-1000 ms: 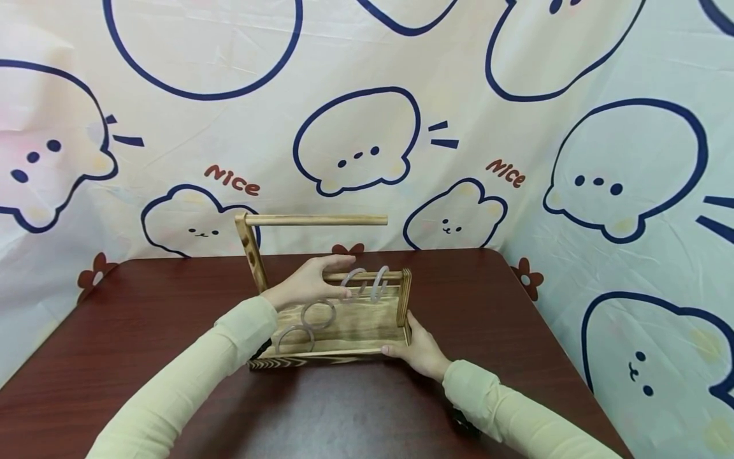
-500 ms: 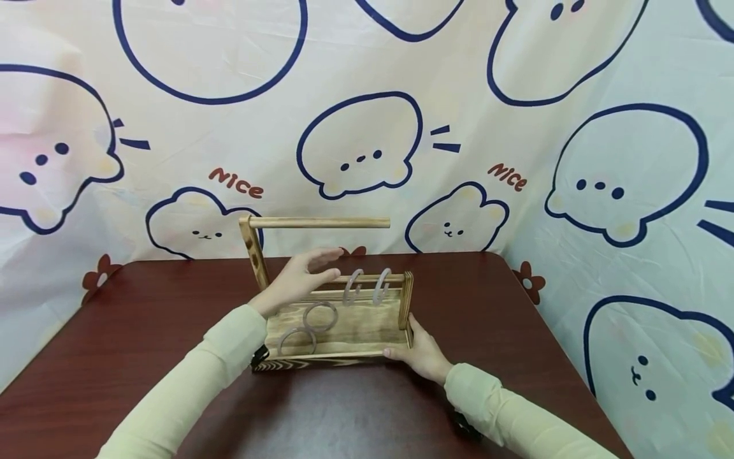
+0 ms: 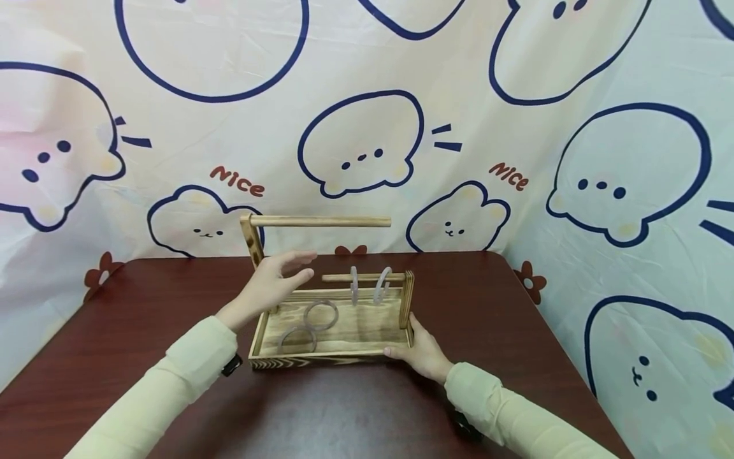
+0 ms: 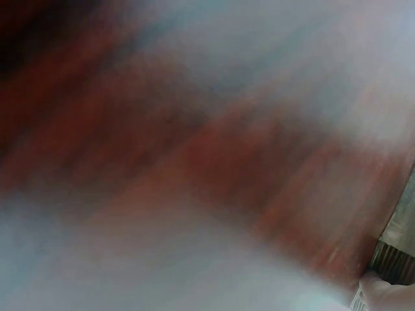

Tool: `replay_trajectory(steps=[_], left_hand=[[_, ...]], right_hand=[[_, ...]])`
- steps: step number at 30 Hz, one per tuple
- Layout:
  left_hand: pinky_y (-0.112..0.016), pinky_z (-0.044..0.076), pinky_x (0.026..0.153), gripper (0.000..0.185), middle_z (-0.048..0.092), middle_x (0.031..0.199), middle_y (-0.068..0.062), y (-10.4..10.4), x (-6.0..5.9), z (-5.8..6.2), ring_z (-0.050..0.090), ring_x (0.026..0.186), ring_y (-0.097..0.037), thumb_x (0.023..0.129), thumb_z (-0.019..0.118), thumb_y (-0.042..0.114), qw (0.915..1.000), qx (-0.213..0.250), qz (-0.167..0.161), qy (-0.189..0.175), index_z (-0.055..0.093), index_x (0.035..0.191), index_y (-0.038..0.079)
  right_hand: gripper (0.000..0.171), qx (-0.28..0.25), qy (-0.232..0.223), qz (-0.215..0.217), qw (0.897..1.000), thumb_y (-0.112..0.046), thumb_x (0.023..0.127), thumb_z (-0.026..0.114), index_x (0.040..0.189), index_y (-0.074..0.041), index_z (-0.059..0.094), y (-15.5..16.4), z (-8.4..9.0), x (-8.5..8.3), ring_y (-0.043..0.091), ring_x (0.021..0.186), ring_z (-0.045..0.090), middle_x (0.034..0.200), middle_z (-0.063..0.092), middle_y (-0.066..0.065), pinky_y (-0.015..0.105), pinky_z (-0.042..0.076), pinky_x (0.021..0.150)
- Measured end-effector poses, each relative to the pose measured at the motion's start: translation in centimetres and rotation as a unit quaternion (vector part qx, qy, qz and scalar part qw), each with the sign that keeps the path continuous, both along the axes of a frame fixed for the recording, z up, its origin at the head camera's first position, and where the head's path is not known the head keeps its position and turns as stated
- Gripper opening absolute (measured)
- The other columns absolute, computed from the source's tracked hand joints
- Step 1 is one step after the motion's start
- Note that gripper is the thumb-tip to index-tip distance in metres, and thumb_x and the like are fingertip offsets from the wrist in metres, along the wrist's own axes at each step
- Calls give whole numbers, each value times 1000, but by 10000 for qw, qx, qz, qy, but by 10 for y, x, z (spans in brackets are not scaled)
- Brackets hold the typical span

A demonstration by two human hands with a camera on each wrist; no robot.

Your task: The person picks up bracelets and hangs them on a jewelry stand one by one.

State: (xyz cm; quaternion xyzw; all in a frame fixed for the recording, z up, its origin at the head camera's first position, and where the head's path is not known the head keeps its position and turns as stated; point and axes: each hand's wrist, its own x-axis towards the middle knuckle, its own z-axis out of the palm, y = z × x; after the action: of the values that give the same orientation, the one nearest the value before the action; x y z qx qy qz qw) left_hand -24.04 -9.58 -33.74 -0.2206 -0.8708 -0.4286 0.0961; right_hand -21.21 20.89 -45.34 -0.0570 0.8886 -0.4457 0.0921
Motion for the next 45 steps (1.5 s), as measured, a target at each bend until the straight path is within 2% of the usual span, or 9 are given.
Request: replay_trajectory(steps=[4,10,14,24,28,31,36,40,45], left_hand=[[-39,46,92,31,62,117,-6,-12,11,-8,58,108,-21,90,59,22,9997,144,194,4,60,119,13],[-39,49,86,29,63,116,-10,-24,27,-19,61,104,-23,91,57,22,9953,407,206,-854,60,118,11],[-38,48,84,28,64,113,-9,-29,36,-27,61,100,-21,91,58,21,9926,391,264,-1118,62,116,9],[-31,49,79,23,65,112,-10,-32,55,-46,61,101,-21,89,60,15,9925,327,296,-1138,65,110,10],[-24,50,74,22,65,109,-12,-32,59,-53,63,95,-20,88,60,13,9927,430,228,-1107,64,109,7],[-21,50,70,21,65,108,-14,-30,62,-57,65,92,-21,87,60,9,9909,516,218,-1228,65,108,5],[-19,50,74,22,64,111,-15,-29,69,-66,64,97,-25,86,61,8,9909,507,119,-1239,65,107,2],[-19,50,76,24,65,111,-14,-30,72,-69,64,98,-27,87,60,9,9921,574,45,-1114,64,109,0],[-19,51,76,23,66,107,-15,-31,73,-68,64,95,-30,86,59,2,9908,853,207,-1031,64,108,1]], right_hand=[[105,47,-119,29,9999,-41,74,74,148,-4,10,-1,1,0,37,137,18,150,20,19,55,27,105],[105,132,-92,8,9999,-42,74,74,147,-4,10,-1,1,-1,38,136,20,150,20,20,55,28,104],[105,181,-49,6,9998,-42,73,74,147,-3,10,1,0,-2,38,136,21,149,22,20,55,28,104],[106,243,-62,0,9997,-42,73,74,147,-2,10,0,2,-2,39,136,20,149,21,20,55,27,104],[105,271,3,12,9996,-41,73,75,147,-2,11,0,3,-2,39,135,21,149,22,21,55,27,104],[106,295,4,12,9996,-42,73,75,147,-3,11,0,3,-2,38,136,22,149,23,20,55,28,104],[105,378,-22,6,9993,-43,73,75,147,-1,12,-2,8,-1,39,135,23,148,23,21,55,30,103],[97,559,239,-106,9981,-41,75,73,144,1,21,-2,14,2,39,133,27,146,28,23,54,31,102],[79,641,505,-196,9965,-33,81,70,140,2,32,-1,21,9,39,131,32,142,35,22,54,33,100]])
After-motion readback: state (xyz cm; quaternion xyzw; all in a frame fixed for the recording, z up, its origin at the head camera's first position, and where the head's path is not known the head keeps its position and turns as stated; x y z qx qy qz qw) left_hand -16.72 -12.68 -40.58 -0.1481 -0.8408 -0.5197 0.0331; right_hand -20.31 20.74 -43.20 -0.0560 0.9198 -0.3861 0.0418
